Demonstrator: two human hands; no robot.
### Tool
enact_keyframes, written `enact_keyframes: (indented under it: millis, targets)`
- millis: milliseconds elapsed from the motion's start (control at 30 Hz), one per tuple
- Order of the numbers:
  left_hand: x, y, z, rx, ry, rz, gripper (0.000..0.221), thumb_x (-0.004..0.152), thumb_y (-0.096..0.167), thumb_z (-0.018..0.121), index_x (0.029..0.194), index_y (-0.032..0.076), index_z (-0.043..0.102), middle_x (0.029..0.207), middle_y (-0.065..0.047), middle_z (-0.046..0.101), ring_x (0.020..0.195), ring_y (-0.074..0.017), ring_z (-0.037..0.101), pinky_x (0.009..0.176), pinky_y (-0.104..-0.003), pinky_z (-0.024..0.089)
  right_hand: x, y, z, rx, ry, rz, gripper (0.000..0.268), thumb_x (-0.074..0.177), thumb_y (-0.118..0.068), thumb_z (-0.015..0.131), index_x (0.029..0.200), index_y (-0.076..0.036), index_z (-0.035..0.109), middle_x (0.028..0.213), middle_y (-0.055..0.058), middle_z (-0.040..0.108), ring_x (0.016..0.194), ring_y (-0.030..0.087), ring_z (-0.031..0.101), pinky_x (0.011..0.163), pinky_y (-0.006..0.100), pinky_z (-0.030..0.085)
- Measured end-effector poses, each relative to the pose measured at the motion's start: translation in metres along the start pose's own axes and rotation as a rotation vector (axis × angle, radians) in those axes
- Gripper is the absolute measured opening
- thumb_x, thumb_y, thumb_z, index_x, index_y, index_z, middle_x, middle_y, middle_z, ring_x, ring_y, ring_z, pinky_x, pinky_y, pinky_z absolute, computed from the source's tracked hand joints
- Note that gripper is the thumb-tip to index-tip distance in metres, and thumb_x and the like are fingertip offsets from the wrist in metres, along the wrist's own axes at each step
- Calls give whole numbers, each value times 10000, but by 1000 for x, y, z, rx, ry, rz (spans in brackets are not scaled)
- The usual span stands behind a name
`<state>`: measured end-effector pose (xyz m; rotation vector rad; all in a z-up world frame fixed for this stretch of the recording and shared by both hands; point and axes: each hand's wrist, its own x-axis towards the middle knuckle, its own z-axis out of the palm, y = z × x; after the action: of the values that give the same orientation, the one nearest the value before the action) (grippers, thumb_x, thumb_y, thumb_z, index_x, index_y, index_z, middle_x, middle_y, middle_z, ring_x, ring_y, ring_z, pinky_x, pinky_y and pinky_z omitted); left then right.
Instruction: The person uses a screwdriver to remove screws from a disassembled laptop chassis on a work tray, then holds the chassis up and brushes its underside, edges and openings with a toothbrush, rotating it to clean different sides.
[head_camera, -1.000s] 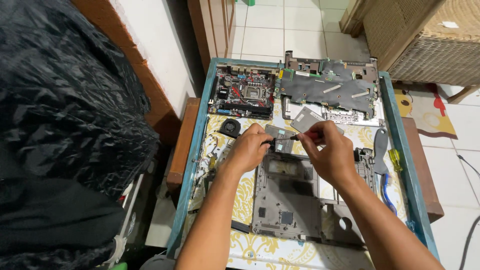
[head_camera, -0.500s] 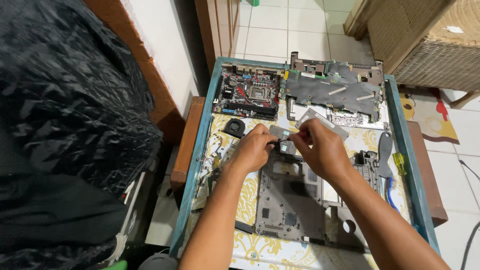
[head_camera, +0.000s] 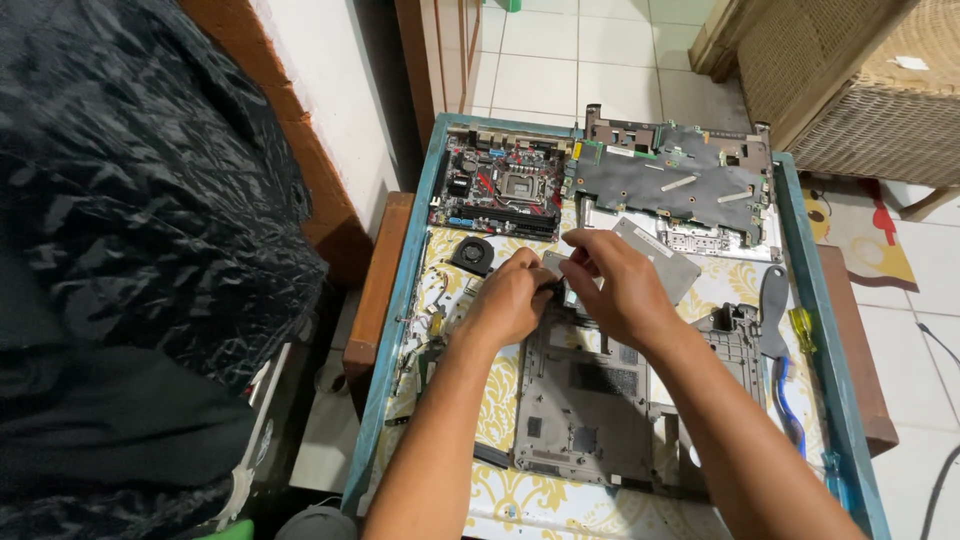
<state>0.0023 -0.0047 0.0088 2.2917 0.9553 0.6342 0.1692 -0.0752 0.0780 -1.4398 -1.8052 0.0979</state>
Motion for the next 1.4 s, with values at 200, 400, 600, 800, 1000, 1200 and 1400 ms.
enact_keyframes:
  millis: [200,400,600,800,1000,1200,1400]
  targets:
    - [-1,3,-2,-19,8,9,229,903,198,690,1082,67,749,1073,-144,622,1073,-427,667,896,-497,565,-6,11,17,42,73,4,441,904,-57,761,1330,-108,660,959,68,718,750,218,721,678,349,600]
    - [0,6,-2,-36,16,-7,216,888,181,678,1067,91,757,1076,-125,629,1066,-410,669,897,-472,567,-5,28,38,-112,286,-99,246,894,-184,805,1123,-173,714,833,-16,641,625,172,685,549,293,570]
    - [-1,12,-9,-31,-11,-47,227,878,190,688,1064,78,752,1084,-130,625,1073,-410,666,891,-482,567,-1,18,24,59,281,-90,237,876,-30,713,1105,-89,722,831,64,657,625,235,695,534,293,571]
    - [-1,12,-3,-21,10,-56,256,882,204,695,1053,21,750,1086,-150,622,1073,-424,653,900,-504,561,-12,24,27,-244,318,-110,321,895,-255,798,1202,-232,709,850,-35,628,608,181,658,541,341,543]
    - [2,10,-4,7,-8,-23,233,893,211,679,1054,58,749,1083,-132,622,1081,-411,651,907,-494,558,-13,15,14,102,85,-45,550,918,5,574,1464,-64,557,1074,190,702,810,380,720,619,445,563]
    - [2,9,-3,-13,-11,-40,274,869,191,703,1107,67,755,1110,-139,617,1099,-422,645,920,-492,564,-11,9,17,-4,206,-137,473,942,-46,650,1408,-121,643,1057,89,730,746,275,722,577,391,563]
    - [1,0,4,-47,-5,-15,265,881,185,691,1112,68,747,1082,-142,625,1097,-411,649,906,-479,568,-13,24,30,-121,260,-106,390,873,-114,793,1252,-186,733,916,-27,686,610,155,669,500,317,536]
